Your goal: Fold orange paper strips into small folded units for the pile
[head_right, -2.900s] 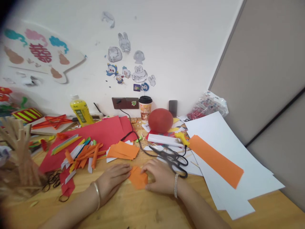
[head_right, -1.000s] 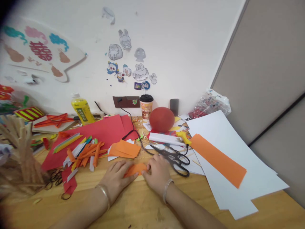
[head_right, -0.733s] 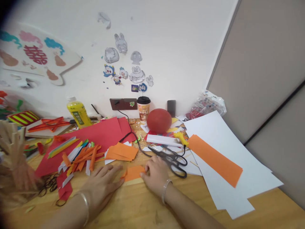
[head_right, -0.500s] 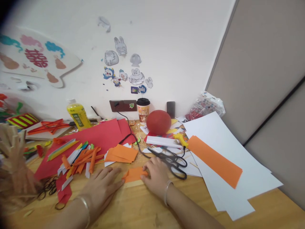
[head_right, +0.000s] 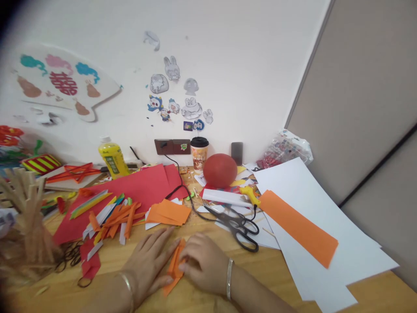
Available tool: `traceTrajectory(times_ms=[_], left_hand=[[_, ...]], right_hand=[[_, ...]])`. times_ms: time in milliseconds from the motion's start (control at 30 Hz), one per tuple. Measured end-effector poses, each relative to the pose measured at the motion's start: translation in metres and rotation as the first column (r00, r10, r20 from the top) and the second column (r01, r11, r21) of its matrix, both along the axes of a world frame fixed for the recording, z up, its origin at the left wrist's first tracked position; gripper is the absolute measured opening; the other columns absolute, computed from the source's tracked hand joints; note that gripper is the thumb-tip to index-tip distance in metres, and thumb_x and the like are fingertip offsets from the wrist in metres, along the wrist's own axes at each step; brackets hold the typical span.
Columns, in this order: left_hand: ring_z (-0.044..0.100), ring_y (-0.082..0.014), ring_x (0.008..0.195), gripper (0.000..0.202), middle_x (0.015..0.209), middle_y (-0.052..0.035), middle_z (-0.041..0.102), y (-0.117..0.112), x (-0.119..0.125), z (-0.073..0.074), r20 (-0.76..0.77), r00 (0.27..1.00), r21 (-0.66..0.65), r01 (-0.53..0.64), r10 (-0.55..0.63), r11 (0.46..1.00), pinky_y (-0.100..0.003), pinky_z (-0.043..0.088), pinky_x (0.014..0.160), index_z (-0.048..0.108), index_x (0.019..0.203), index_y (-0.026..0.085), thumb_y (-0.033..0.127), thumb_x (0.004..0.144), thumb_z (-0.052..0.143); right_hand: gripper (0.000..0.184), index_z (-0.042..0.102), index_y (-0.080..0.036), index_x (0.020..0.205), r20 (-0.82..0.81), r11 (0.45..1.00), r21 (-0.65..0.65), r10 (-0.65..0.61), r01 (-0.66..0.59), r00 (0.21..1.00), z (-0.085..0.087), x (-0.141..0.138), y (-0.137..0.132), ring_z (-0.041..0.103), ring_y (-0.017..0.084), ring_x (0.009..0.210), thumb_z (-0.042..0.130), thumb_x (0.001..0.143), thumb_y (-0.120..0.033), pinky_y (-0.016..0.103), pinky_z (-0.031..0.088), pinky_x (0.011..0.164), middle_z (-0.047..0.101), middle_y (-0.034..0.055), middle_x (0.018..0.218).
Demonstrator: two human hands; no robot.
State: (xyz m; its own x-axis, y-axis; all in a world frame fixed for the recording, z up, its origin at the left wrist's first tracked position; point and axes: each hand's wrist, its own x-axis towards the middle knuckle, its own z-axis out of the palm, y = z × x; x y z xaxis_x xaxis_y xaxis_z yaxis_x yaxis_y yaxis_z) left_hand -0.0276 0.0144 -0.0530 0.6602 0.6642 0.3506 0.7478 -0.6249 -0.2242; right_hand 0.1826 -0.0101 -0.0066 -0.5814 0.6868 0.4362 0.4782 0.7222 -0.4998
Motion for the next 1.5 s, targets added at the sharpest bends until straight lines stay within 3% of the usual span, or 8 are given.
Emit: traceTrajectory(times_ms=[167, 367, 533, 633, 800, 1000, 1300, 1500], left_hand=[[0.036, -0.0372, 0.123, 0.094, 0.136, -0.0194, 0.042, 0.008, -0.001, 0.008, -0.122, 0.992, -0.102, -0.039, 0.027, 0.994, -0.052, 0.032, 0.095, 0.042, 0.132, 0.022, 0.065, 0.053, 0.069], [0.044, -0.0343, 0.117, 0.073, 0.129, -0.015, 0.05, 0.018, -0.015, 0.027, -0.042, 0.995, 0.084, -0.084, 0.087, 0.993, -0.047, 0.037, 0.093, 0.046, 0.128, 0.022, 0.044, 0.064, 0.074], [0.057, -0.0238, 0.087, 0.016, 0.096, -0.0096, 0.064, 0.014, -0.013, 0.031, 0.076, 0.978, 0.159, 0.178, -0.192, 0.971, -0.037, 0.047, 0.074, 0.062, 0.093, 0.018, 0.027, 0.085, 0.053], [0.053, -0.0172, 0.065, 0.026, 0.075, -0.0056, 0.061, 0.01, -0.007, 0.03, 0.101, 0.937, 0.097, 0.324, -0.333, 0.941, -0.029, 0.046, 0.059, 0.062, 0.082, 0.017, 0.022, 0.091, 0.038], [0.052, -0.0181, 0.067, 0.039, 0.08, -0.0092, 0.061, 0.009, -0.005, 0.026, 0.217, 0.87, 0.183, 0.409, -0.443, 0.894, -0.028, 0.046, 0.059, 0.061, 0.087, 0.014, 0.026, 0.094, 0.024], [0.048, -0.0143, 0.055, 0.033, 0.064, -0.0015, 0.054, 0.004, 0.001, 0.034, 0.221, 0.934, 0.025, 0.283, -0.282, 0.959, -0.024, 0.038, 0.05, 0.054, 0.068, 0.017, 0.019, 0.093, 0.032], [0.051, -0.0154, 0.063, 0.033, 0.068, -0.0042, 0.056, 0.0, 0.004, 0.036, 0.296, 0.915, -0.018, 0.292, -0.274, 0.956, -0.025, 0.045, 0.058, 0.054, 0.068, 0.017, 0.018, 0.091, 0.032], [0.053, -0.017, 0.065, 0.02, 0.069, -0.0049, 0.055, -0.002, 0.009, 0.033, 0.412, 0.911, -0.223, 0.132, -0.029, 0.966, -0.026, 0.045, 0.058, 0.052, 0.064, 0.017, 0.016, 0.081, 0.042]], right_hand=[[0.014, 0.06, -0.019, 0.092, 0.093, 0.994, 0.082, -0.073, 0.065, 0.993, 0.005, 0.015, 0.009, 0.052, 0.019, 0.093, 0.048, 0.084, -0.019, 0.035, 0.04, 0.083, 0.063, 0.0056, 0.1], [0.011, 0.06, -0.02, 0.085, 0.274, 0.982, 0.174, 0.016, -0.066, 0.962, 0.006, 0.017, 0.007, 0.049, 0.02, 0.103, 0.05, 0.081, -0.021, 0.037, 0.038, 0.091, 0.061, 0.0041, 0.114], [0.012, 0.059, -0.019, 0.088, 0.282, 0.984, 0.175, -0.012, -0.04, 0.959, 0.005, 0.015, 0.006, 0.053, 0.019, 0.092, 0.049, 0.082, -0.02, 0.035, 0.041, 0.084, 0.064, 0.0035, 0.108], [0.009, 0.059, -0.019, 0.089, 0.301, 0.982, 0.189, -0.047, -0.011, 0.952, 0.006, 0.015, 0.007, 0.053, 0.018, 0.088, 0.052, 0.083, -0.02, 0.033, 0.041, 0.08, 0.065, 0.0029, 0.104], [0.009, 0.058, -0.018, 0.084, 0.366, 0.968, 0.25, -0.129, 0.036, 0.922, 0.002, 0.011, 0.011, 0.052, 0.019, 0.082, 0.057, 0.084, -0.027, 0.032, 0.039, 0.072, 0.064, 0.0042, 0.084], [0.015, 0.057, -0.018, 0.075, 0.334, 0.957, 0.282, -0.162, 0.066, 0.929, -0.006, 0.01, 0.012, 0.049, 0.018, 0.076, 0.052, 0.087, -0.026, 0.032, 0.036, 0.068, 0.061, 0.0041, 0.077], [0.013, 0.056, -0.018, 0.067, 0.028, 0.958, -0.097, -0.27, 0.271, 0.963, -0.003, 0.004, 0.009, 0.048, 0.016, 0.082, 0.067, 0.069, -0.011, 0.028, 0.037, 0.073, 0.056, -0.0001, 0.081], [0.015, 0.057, -0.018, 0.059, 0.01, 0.893, -0.217, -0.402, 0.394, 0.916, -0.002, 0.0, 0.011, 0.047, 0.017, 0.084, 0.07, 0.064, -0.012, 0.028, 0.036, 0.076, 0.053, -0.0001, 0.082]])
